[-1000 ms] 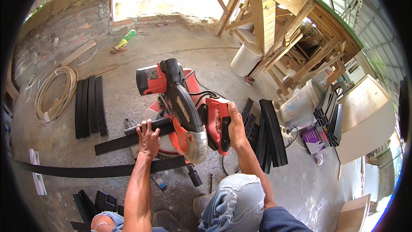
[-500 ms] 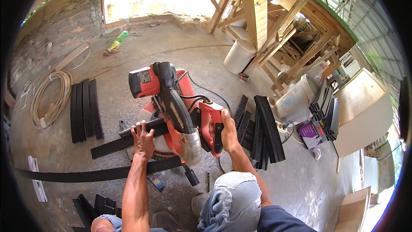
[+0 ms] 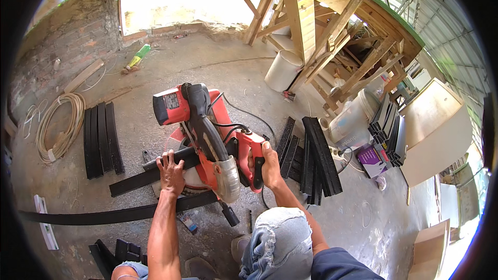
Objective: The person measures several black boards with a tape measure and cuts them using a miter saw.
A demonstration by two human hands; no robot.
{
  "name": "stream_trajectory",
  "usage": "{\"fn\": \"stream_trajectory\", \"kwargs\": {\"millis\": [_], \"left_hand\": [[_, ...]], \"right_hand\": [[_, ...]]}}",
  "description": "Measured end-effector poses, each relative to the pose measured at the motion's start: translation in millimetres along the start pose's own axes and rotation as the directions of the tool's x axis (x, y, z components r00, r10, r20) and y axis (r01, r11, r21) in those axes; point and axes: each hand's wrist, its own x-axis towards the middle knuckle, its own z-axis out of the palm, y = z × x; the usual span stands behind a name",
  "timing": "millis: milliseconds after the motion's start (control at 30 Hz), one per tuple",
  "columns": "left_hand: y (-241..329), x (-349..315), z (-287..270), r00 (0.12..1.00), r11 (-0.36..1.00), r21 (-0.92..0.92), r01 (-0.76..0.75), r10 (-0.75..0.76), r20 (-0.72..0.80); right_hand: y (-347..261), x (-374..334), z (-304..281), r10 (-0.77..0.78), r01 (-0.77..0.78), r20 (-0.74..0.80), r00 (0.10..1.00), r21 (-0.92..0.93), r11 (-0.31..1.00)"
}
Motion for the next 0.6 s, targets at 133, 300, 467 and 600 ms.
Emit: {"fn": "stream_trajectory", "kwargs": {"millis": [133,300,467,600], "left_hand": [[1.3,0.7,-0.4,0.998,0.999,0.05,0.021,-0.023,0.053],[2.4,-0.1,-1.1,0.999,0.998,0.056,0.012,-0.014,0.034],[0.4,0.2,4.5,1.0,1.0,0.01,0.001,-0.002,0.029],[3.1,1.0,3.2,0.999,1.0,-0.001,0.01,-0.01,0.04]], "right_hand": [[-26.8,21.8,4.9,0.072,-0.075,-0.042,0.997,-0.066,0.995],[-73.6,62.4,14.4,0.229,-0.232,-0.052,0.972,-0.048,0.972],[-101.1,80.2,24.9,0.238,-0.24,-0.039,0.971,-0.086,0.967],[-91.9,69.2,21.5,0.23,-0.235,-0.067,0.971,-0.076,0.969]]}}
